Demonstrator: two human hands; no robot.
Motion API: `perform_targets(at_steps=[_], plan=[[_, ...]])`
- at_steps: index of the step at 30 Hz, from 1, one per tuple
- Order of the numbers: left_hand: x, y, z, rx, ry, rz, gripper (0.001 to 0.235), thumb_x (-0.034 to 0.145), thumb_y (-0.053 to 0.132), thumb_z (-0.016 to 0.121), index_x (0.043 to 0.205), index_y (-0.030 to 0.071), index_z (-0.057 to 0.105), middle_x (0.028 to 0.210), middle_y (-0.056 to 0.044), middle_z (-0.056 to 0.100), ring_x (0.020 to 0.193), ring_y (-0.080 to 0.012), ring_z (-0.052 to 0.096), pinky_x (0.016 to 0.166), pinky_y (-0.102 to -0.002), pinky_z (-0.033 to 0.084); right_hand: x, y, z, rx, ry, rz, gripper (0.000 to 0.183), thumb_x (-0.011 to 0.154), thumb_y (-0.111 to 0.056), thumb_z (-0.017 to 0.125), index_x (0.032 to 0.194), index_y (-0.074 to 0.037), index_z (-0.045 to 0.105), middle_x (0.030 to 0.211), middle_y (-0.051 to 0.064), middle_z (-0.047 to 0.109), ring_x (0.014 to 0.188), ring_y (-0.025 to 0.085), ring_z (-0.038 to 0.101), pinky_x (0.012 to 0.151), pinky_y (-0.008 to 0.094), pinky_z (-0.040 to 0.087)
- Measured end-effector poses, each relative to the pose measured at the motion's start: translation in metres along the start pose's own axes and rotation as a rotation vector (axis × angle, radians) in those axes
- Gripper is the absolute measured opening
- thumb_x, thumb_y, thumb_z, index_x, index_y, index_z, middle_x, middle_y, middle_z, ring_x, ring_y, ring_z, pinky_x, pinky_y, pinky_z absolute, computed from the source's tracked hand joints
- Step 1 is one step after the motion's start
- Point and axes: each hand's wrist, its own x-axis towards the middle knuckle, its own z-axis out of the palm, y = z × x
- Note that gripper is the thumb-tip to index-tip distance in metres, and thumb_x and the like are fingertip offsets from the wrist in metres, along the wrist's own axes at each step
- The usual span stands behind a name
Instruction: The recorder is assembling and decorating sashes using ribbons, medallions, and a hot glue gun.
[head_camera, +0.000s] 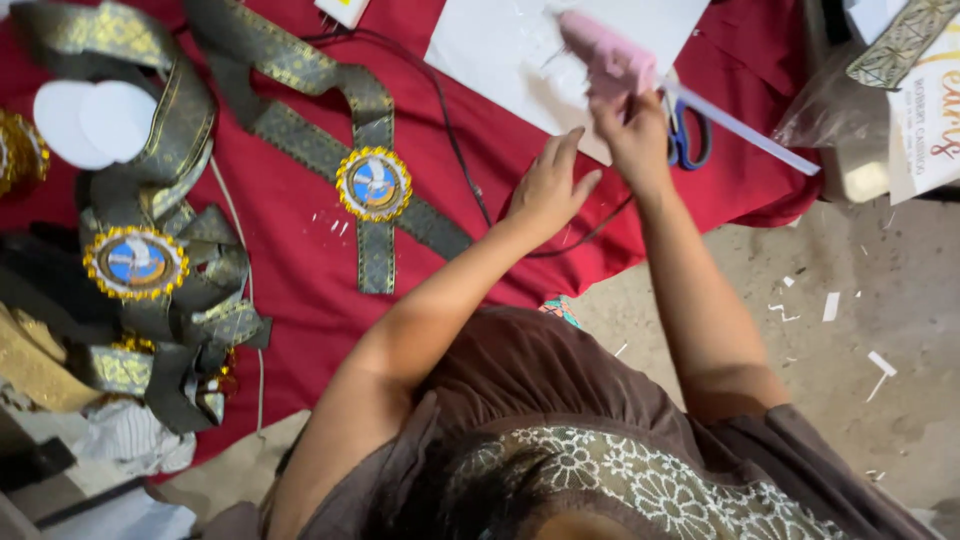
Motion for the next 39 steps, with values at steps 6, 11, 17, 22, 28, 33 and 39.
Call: perform_targets(at_steps=[6, 11, 17, 22, 28, 33, 39], plan=[[-0.064, 0.006, -0.092, -0.085, -0.090, -0.007, 0.040, 0.104, 0.022, 0.063, 0.137, 0.003, 0.055, 0.124, -0.019, 0.065, 0.113, -0.0386, 0.065, 0.094, -0.046, 0.055, 0.048, 0.037, -0.001, -0.149, -0.139, -0.352, 0.040, 0.099, -0.002, 0.066, 0.137, 0.003, 0.055, 0.121, 0.007, 0.066, 0.110, 0.016, 0.062, 0.093, 0.031, 0.052], [-0.141, -0.029, -0.160, -0.060, 0.065, -0.211, 0.028, 0.102, 0.014, 0.063, 0.127, 0.002, 0.062, 0.114, -0.018, 0.068, 0.104, -0.0344, 0.068, 0.088, -0.042, 0.056, 0.072, 0.108, -0.024, -0.192, -0.138, -0.277, 0.023, 0.106, -0.005, 0.071, 0.128, -0.001, 0.064, 0.114, 0.006, 0.071, 0.104, 0.014, 0.067, 0.089, 0.029, 0.056], [-0.210, -0.071, -0.216, 0.170, 0.280, -0.334, 0.024, 0.102, 0.010, 0.063, 0.124, 0.002, 0.063, 0.108, -0.016, 0.069, 0.099, -0.0339, 0.068, 0.088, -0.044, 0.054, 0.065, 0.096, -0.031, -0.311, -0.122, -0.214, 0.033, 0.101, -0.005, 0.081, 0.123, -0.002, 0.056, 0.103, 0.007, 0.063, 0.089, 0.015, 0.061, 0.079, 0.027, 0.054], [-0.228, -0.102, -0.229, 0.321, 0.345, -0.303, 0.021, 0.102, 0.009, 0.065, 0.121, 0.003, 0.065, 0.116, -0.017, 0.067, 0.109, -0.0367, 0.064, 0.095, -0.045, 0.052, 0.024, 0.061, -0.031, -0.407, -0.147, -0.272, 0.056, 0.101, -0.005, 0.075, 0.151, -0.002, 0.051, 0.142, 0.015, 0.064, 0.122, 0.023, 0.070, 0.101, 0.033, 0.057], [-0.201, -0.120, -0.226, 0.520, 0.256, -0.110, 0.032, 0.100, 0.016, 0.068, 0.129, 0.004, 0.063, 0.136, -0.015, 0.060, 0.132, -0.0361, 0.053, 0.110, -0.052, 0.044, -0.065, 0.068, 0.027, -0.635, 0.347, -0.550, 0.052, 0.116, -0.006, 0.063, 0.158, 0.007, 0.036, 0.164, 0.021, 0.046, 0.154, 0.034, 0.043, 0.133, 0.042, 0.030], [-0.150, -0.152, -0.205, 0.640, 0.136, 0.051, 0.050, 0.107, 0.025, 0.066, 0.152, 0.006, 0.052, 0.165, -0.010, 0.038, 0.154, -0.0335, 0.030, 0.124, -0.061, 0.028, -0.094, 0.002, 0.176, -0.760, -0.409, -0.834, 0.062, 0.101, -0.008, 0.064, 0.158, 0.000, 0.041, 0.166, 0.022, 0.039, 0.157, 0.042, 0.035, 0.132, 0.054, 0.032], [-0.132, -0.168, -0.199, 0.723, 0.072, -0.068, 0.065, 0.108, 0.035, 0.060, 0.161, 0.004, 0.038, 0.169, -0.011, 0.025, 0.157, -0.0339, 0.017, 0.123, -0.066, 0.017, -0.063, -0.002, 0.240, -1.067, -0.565, -0.859, 0.061, 0.112, -0.023, 0.059, 0.161, 0.006, 0.038, 0.170, 0.025, 0.031, 0.159, 0.039, 0.026, 0.128, 0.058, 0.019]])
